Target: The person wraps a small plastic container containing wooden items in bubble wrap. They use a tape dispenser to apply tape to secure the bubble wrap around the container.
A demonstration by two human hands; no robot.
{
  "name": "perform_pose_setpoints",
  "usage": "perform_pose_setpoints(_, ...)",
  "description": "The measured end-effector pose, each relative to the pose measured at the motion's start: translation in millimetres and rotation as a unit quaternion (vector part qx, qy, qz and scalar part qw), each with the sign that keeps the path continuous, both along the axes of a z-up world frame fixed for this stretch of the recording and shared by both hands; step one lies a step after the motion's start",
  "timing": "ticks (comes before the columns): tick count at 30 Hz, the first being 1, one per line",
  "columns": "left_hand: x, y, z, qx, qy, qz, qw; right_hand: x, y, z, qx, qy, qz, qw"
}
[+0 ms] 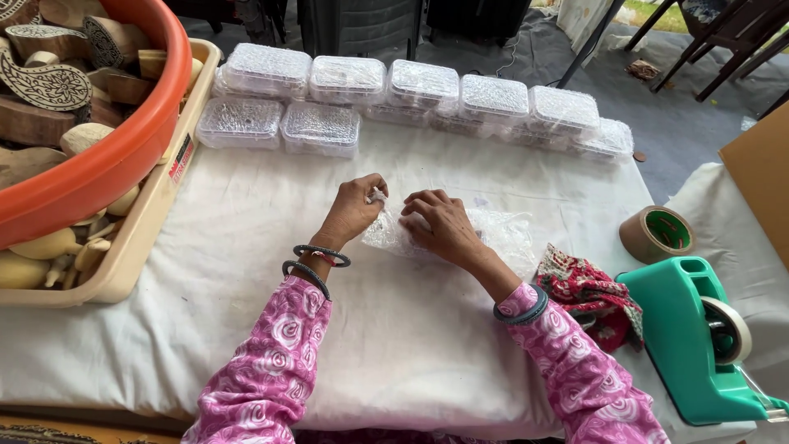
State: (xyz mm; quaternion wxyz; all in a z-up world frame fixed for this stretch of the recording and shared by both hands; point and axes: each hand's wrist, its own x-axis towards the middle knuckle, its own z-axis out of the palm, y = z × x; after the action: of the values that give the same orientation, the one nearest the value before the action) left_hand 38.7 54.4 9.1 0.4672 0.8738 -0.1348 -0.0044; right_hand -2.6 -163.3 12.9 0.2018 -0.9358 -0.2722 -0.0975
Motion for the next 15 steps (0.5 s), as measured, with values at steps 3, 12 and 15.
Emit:
perform_pose_setpoints(3,1,1,0,-0.007,-0.012,0.008,1.000,-5,4,12,-0.006,-0.017,0.038,0.999)
perform_pose_setpoints(12,-8,10,21,-0.050,0.155,-0.067,0.984,-6,16,10,-0.025,0.065,-0.075,0.995)
perform_pose_setpoints(15,-27,10,55,-0.016,0.184,-0.122,0.975,-5,16,8,-0.022,0.060,-0.082,0.995)
